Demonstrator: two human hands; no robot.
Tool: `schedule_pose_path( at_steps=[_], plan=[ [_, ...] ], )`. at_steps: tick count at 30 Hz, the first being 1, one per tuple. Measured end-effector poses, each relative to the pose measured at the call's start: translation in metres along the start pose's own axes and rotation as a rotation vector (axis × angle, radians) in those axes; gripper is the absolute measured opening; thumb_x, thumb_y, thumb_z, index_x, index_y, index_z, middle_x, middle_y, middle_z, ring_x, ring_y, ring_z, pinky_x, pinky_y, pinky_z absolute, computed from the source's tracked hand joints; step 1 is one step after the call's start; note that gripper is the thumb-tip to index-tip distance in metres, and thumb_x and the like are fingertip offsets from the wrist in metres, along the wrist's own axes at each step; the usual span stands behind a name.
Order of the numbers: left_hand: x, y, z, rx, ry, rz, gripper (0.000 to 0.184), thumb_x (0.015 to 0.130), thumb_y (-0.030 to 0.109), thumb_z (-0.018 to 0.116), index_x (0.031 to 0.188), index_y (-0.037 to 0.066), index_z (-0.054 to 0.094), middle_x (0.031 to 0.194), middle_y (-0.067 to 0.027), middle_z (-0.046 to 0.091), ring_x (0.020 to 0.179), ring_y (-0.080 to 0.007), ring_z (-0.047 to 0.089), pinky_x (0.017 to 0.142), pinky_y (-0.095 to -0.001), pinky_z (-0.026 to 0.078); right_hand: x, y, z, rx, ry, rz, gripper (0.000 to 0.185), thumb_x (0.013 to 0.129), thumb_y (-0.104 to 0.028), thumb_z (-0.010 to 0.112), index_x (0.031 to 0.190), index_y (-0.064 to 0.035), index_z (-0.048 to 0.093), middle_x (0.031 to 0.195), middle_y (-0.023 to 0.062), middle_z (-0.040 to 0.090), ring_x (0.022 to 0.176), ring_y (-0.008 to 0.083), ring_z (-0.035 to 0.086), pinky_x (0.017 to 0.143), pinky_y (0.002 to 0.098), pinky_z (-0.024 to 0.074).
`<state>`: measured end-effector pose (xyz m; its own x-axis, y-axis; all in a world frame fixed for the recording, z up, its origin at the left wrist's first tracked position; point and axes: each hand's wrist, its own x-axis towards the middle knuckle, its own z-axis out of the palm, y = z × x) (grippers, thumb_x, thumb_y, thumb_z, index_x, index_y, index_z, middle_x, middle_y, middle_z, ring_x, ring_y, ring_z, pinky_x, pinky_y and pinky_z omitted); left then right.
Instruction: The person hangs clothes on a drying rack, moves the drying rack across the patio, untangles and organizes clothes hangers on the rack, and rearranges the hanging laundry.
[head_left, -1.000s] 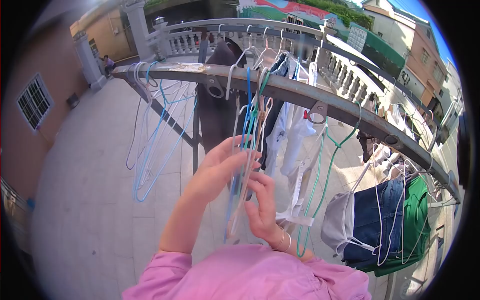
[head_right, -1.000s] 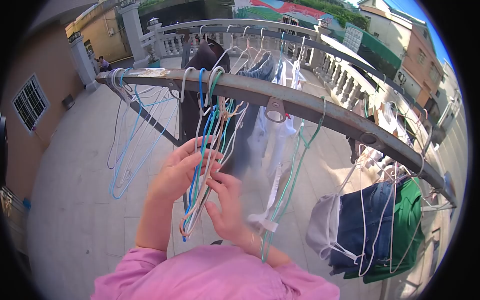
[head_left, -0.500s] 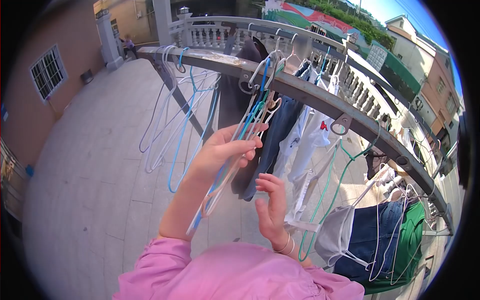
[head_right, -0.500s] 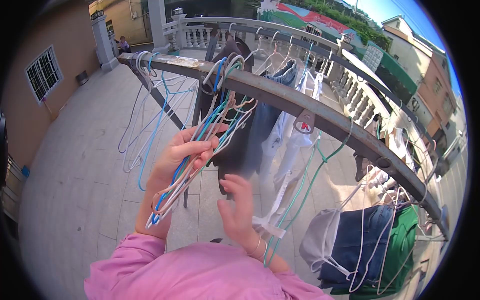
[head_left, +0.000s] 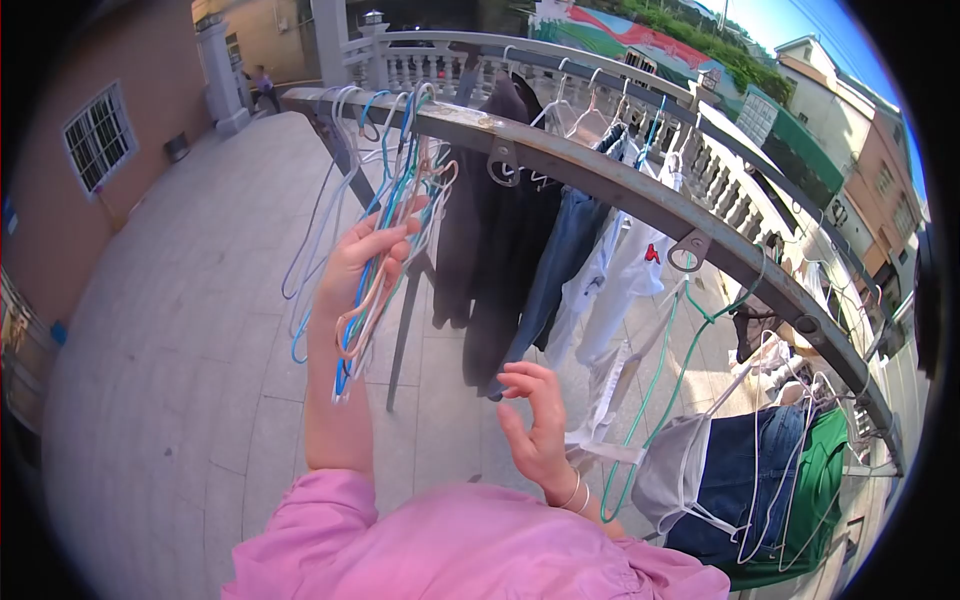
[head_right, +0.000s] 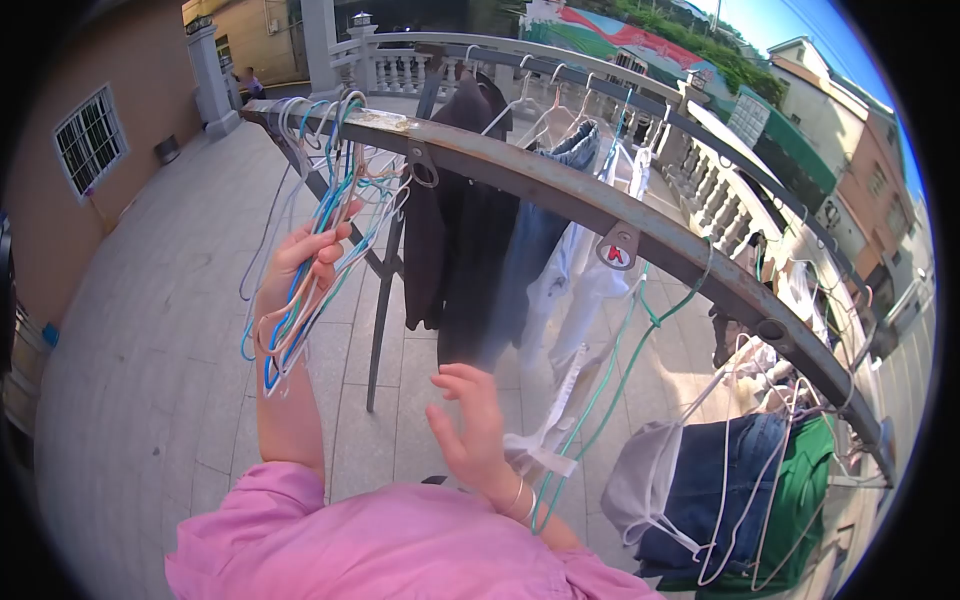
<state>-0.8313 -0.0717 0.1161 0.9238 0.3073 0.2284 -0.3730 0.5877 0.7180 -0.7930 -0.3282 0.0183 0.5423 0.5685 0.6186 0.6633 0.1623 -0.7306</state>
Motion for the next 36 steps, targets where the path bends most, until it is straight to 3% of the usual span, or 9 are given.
schedule_pose_path(
  at_steps=[5,14,17,18,21,24,28,34,36],
  plan=[
    [0.01,0.006,-0.011,0.027,-0.005,0.024,0.042,0.086,0.0,0.05,0.126,-0.008,0.041,0.093,-0.0103,0.059,0.064,-0.0035,0.056,0.05,-0.0113,0.051,-0.004,-0.015,-0.006,0.009,-0.007,0.073,0.029,0.076,0.001,0.059,0.105,-0.0009,0.056,0.111,0.0143,0.052,0.085,0.0199,0.054,0.074,0.0294,0.0466],
    [-0.015,-0.003,-0.042,0.217,0.014,0.029,0.044,0.091,0.011,0.048,0.13,-0.007,0.037,0.106,-0.0158,0.058,0.072,-0.0067,0.058,0.06,-0.0135,0.054,-0.023,-0.052,-0.046,0.078,-0.243,-0.144,0.021,0.079,-0.005,0.06,0.099,0.002,0.057,0.095,0.0131,0.057,0.077,0.0255,0.058,0.064,0.0311,0.0481],
    [-0.036,-0.014,-0.019,0.458,0.352,0.171,0.043,0.092,0.015,0.047,0.13,-0.005,0.04,0.111,-0.0161,0.057,0.078,-0.0093,0.061,0.064,-0.0133,0.053,-0.029,-0.075,-0.065,0.219,-0.377,-0.319,0.018,0.081,-0.006,0.059,0.096,0.0036,0.057,0.088,0.0123,0.056,0.072,0.0249,0.057,0.058,0.0315,0.047],
    [-0.041,-0.014,-0.027,0.633,0.273,0.188,0.045,0.094,0.023,0.044,0.13,-0.004,0.041,0.115,-0.0181,0.055,0.091,-0.0156,0.062,0.078,-0.0191,0.053,-0.031,-0.08,-0.069,0.286,-0.426,-0.383,0.017,0.082,-0.007,0.059,0.094,0.0045,0.057,0.086,0.0124,0.056,0.07,0.0249,0.057,0.056,0.0318,0.0464],
    [-0.066,-0.036,-0.019,0.412,0.389,0.348,0.048,0.095,0.029,0.041,0.13,-0.004,0.041,0.117,-0.0199,0.054,0.105,-0.0213,0.056,0.092,-0.0291,0.046,-0.042,-0.092,-0.069,0.427,-0.509,-0.412,0.017,0.083,-0.009,0.059,0.092,0.005,0.057,0.084,0.0124,0.055,0.068,0.025,0.056,0.053,0.0322,0.0448],
    [-0.088,-0.051,-0.013,0.582,0.52,0.512,0.049,0.096,0.03,0.037,0.129,-0.005,0.04,0.122,-0.0215,0.05,0.116,-0.0248,0.049,0.101,-0.0357,0.037,-0.044,-0.096,-0.072,0.356,-0.576,-0.424,0.016,0.086,-0.007,0.058,0.088,0.0085,0.06,0.087,0.0165,0.059,0.07,0.0251,0.06,0.054,0.0301,0.0472],
    [-0.1,-0.064,-0.027,0.905,0.542,0.85,0.045,0.094,0.028,0.038,0.125,-0.005,0.042,0.124,-0.0204,0.048,0.114,-0.0281,0.049,0.092,-0.0383,0.04,-0.041,-0.116,-0.092,0.256,-0.609,-0.386,0.017,0.087,-0.009,0.058,0.09,0.0075,0.062,0.086,0.0157,0.06,0.071,0.0241,0.061,0.054,0.0284,0.0475],
    [-0.099,-0.073,-0.033,1.094,0.431,1.268,0.043,0.092,0.025,0.041,0.122,-0.005,0.04,0.121,-0.0192,0.047,0.114,-0.0314,0.046,0.098,-0.0423,0.035,-0.04,-0.101,-0.177,0.382,-0.132,-0.615,0.018,0.089,-0.01,0.055,0.079,0.0027,0.062,0.063,0.0126,0.061,0.052,0.0179,0.059,0.043,0.0249,0.045],
    [-0.101,-0.074,-0.04,0.975,0.272,1.392,0.04,0.09,0.016,0.042,0.123,-0.007,0.038,0.124,-0.0205,0.043,0.12,-0.0331,0.041,0.103,-0.043,0.031,-0.037,-0.075,-0.181,0.096,0.459,-0.327,0.02,0.09,-0.014,0.052,0.081,0.0029,0.059,0.064,0.0072,0.058,0.052,0.0123,0.054,0.044,0.0205,0.0398]
  ],
)
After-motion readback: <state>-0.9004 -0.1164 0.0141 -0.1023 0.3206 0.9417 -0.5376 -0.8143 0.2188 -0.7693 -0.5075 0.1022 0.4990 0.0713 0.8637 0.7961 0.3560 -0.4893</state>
